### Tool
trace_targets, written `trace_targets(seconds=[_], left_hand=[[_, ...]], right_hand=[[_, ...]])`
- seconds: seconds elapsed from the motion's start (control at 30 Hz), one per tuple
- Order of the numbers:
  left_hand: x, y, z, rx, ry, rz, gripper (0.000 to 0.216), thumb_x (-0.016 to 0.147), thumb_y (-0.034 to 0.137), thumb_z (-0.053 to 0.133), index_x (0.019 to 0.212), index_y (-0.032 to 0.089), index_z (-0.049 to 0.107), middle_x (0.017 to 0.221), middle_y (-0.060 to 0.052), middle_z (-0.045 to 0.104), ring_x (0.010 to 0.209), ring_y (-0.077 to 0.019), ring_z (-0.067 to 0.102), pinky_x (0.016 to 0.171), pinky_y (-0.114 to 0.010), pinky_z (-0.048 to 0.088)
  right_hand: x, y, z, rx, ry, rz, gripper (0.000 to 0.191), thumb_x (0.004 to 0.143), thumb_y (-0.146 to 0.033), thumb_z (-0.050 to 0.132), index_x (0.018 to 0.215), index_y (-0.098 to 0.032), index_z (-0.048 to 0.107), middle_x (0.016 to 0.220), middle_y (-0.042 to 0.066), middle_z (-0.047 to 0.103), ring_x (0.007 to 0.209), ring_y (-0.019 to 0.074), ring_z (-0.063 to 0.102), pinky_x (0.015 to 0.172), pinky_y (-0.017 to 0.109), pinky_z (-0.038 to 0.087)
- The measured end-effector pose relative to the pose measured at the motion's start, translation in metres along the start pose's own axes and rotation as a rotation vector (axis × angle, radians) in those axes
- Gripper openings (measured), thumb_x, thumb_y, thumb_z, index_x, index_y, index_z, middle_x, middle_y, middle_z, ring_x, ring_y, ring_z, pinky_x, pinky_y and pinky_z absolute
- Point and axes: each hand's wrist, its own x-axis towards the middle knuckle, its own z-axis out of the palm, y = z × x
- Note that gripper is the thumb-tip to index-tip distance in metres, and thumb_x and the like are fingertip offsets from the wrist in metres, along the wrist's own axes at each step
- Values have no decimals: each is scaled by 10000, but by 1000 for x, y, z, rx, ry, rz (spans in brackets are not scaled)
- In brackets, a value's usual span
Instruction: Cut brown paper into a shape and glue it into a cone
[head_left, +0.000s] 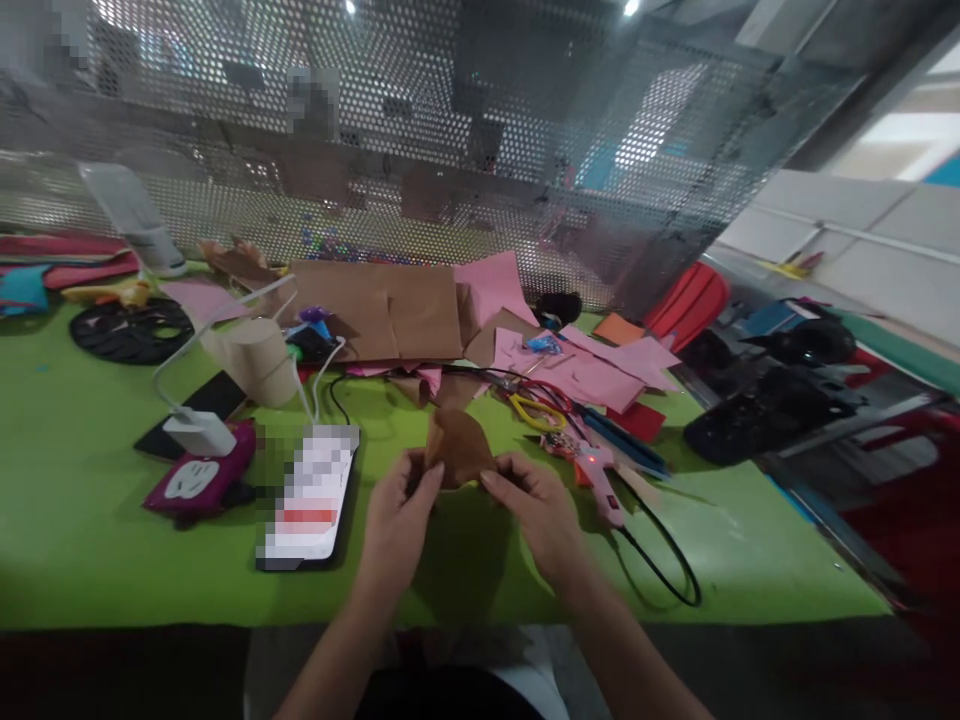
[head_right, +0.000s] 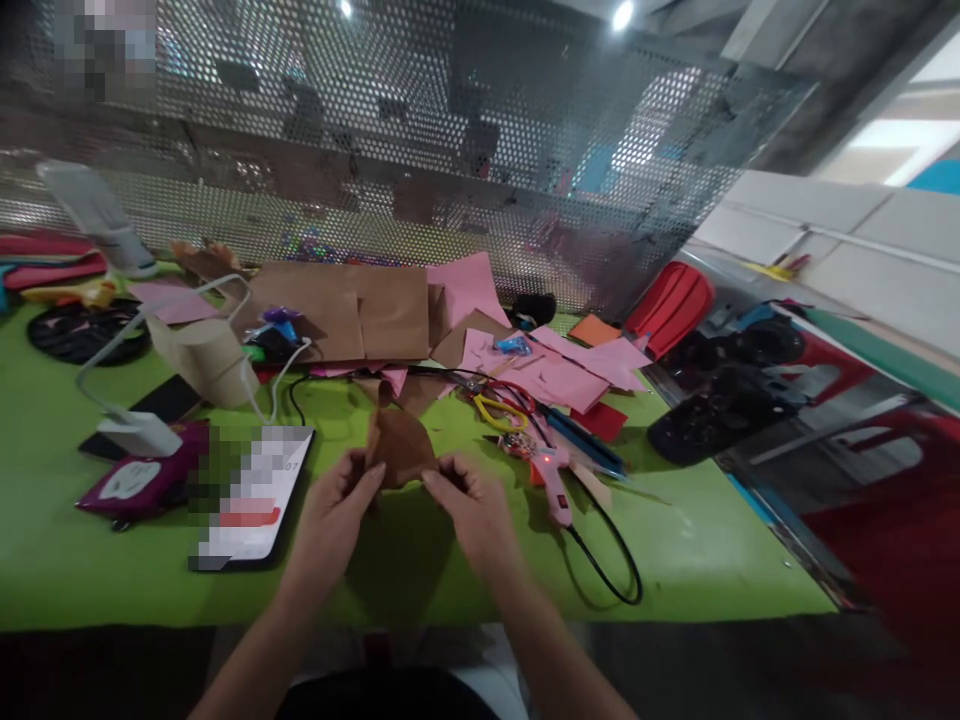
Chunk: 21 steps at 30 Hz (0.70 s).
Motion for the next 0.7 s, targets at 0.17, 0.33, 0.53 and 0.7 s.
trace_targets(seconds=[0.17, 0.33, 0.53, 0.7], left_hand=[[-4, 3, -4, -94, -76, -46, 230, 883, 360, 553, 950, 165, 657, 844, -32, 681, 777, -161, 600, 683, -251, 458], [-3, 6, -3, -176, -121, -117, 210, 803, 335, 650, 925, 164, 660, 745, -15, 679, 652, -131, 592, 592, -220, 436], [0, -1, -5, -205, -4, -98, 270, 836, 432, 620, 784, 166, 627, 625, 35, 569, 602, -109, 511, 579, -208, 377], [1, -3, -9, -63, -168, -60, 232, 848, 392, 598, 803, 167, 627, 737, -2, 616, 708, -146, 539, 658, -240, 392]], right_hand=[[5, -2, 0, 51, 27, -21, 136, 793, -322, 654, 751, -193, 650, 685, -20, 561, 634, 138, 469, 602, 264, 354], [9, -10, 4, 88, 32, -21, 118, 731, -305, 670, 700, -192, 652, 655, -14, 565, 608, 138, 466, 585, 261, 368], [1, -13, 2, 27, -131, -4, 127, 738, -297, 639, 700, -176, 655, 658, 5, 584, 618, 148, 484, 579, 258, 380], [-1, -20, -18, 8, -111, -102, 325, 804, -379, 668, 1091, -229, 637, 1026, 51, 660, 864, 195, 578, 745, 295, 456]])
